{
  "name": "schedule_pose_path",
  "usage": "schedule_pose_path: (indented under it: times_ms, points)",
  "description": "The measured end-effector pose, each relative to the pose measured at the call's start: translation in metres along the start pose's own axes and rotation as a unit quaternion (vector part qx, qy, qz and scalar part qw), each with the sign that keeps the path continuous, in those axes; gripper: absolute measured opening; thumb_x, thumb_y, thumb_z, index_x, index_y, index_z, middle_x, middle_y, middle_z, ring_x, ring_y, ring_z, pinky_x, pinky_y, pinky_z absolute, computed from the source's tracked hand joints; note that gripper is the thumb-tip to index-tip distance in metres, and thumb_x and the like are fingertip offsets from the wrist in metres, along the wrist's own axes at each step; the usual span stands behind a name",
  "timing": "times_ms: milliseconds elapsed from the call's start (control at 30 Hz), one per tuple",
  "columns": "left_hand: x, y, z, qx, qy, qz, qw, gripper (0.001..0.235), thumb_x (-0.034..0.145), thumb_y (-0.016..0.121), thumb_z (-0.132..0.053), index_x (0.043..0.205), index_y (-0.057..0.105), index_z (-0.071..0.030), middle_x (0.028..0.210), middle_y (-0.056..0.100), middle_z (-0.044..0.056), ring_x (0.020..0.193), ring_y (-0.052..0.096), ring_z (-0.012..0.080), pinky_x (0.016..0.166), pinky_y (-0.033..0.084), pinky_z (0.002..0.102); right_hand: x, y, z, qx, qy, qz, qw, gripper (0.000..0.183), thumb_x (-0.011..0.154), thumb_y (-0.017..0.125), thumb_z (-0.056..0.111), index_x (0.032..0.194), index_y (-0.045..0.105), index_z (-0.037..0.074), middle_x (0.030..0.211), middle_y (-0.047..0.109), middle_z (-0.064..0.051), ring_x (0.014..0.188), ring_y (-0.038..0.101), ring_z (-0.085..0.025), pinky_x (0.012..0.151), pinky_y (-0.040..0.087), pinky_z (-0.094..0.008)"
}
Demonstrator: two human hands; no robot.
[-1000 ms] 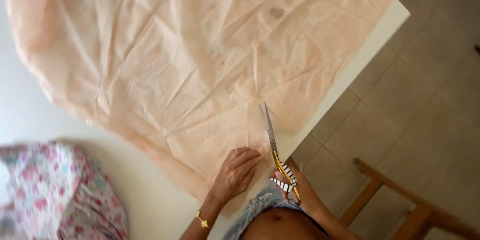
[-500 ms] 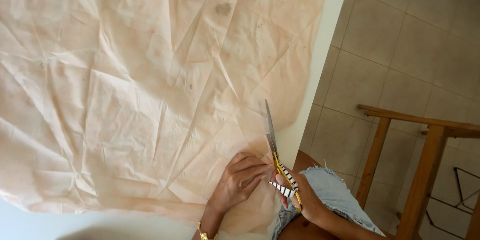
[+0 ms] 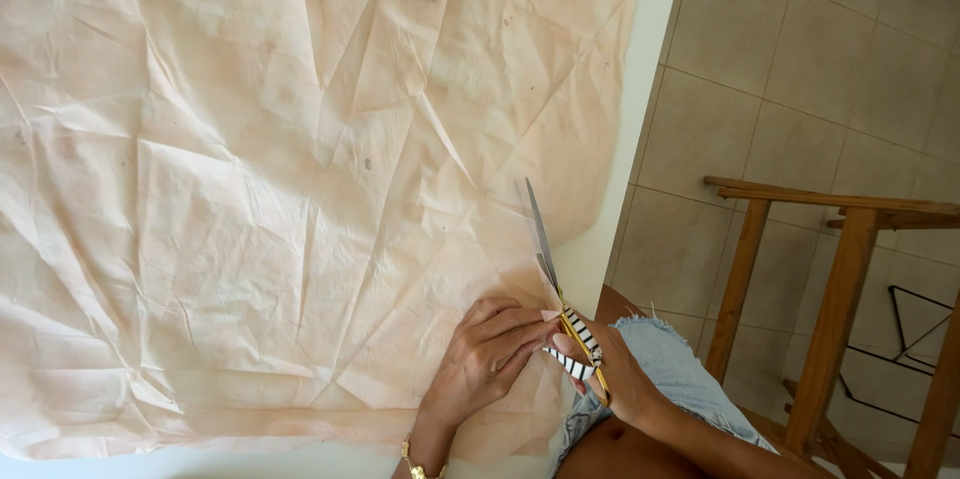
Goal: A person marks a piece of light-colored fabric using a floral dress as a template, cuts the fabric along the marked lines with scissors, and then pins the cut pieces together.
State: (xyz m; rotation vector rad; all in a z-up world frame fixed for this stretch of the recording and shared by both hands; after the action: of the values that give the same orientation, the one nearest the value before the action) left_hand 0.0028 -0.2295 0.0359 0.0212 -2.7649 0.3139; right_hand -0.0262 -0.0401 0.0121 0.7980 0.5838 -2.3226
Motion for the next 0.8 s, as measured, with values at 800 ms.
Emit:
schedule_pose_path:
  times_ms: [800]
  points:
    - [-0.011,0.006,0.004,0.016,-0.01,0.019,1.0,0.03,0.112,0.06,-0.004,0.14,0.071,-0.005,0.131,0.073,0.008,0.109,0.065,0.0291,0.097,0.054,0.038,0.002,-0.026,-0.025,-0.049,0.053,0.013,0.997,0.05,0.099,0.065,0.056,0.085,0.061,0.008,0.055,0.053,-0.002,0.037,0.048,-0.01,0.038,0.036,-0.025]
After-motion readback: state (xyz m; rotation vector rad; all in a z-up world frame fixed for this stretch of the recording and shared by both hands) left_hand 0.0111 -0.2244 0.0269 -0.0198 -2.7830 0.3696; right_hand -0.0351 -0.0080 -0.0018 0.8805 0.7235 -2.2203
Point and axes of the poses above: each hand's wrist, its own x-axis towards the middle knuckle, its own y-axis out of the palm, z = x × y, the point moved 6 cm from there along x, towards the middle knuckle
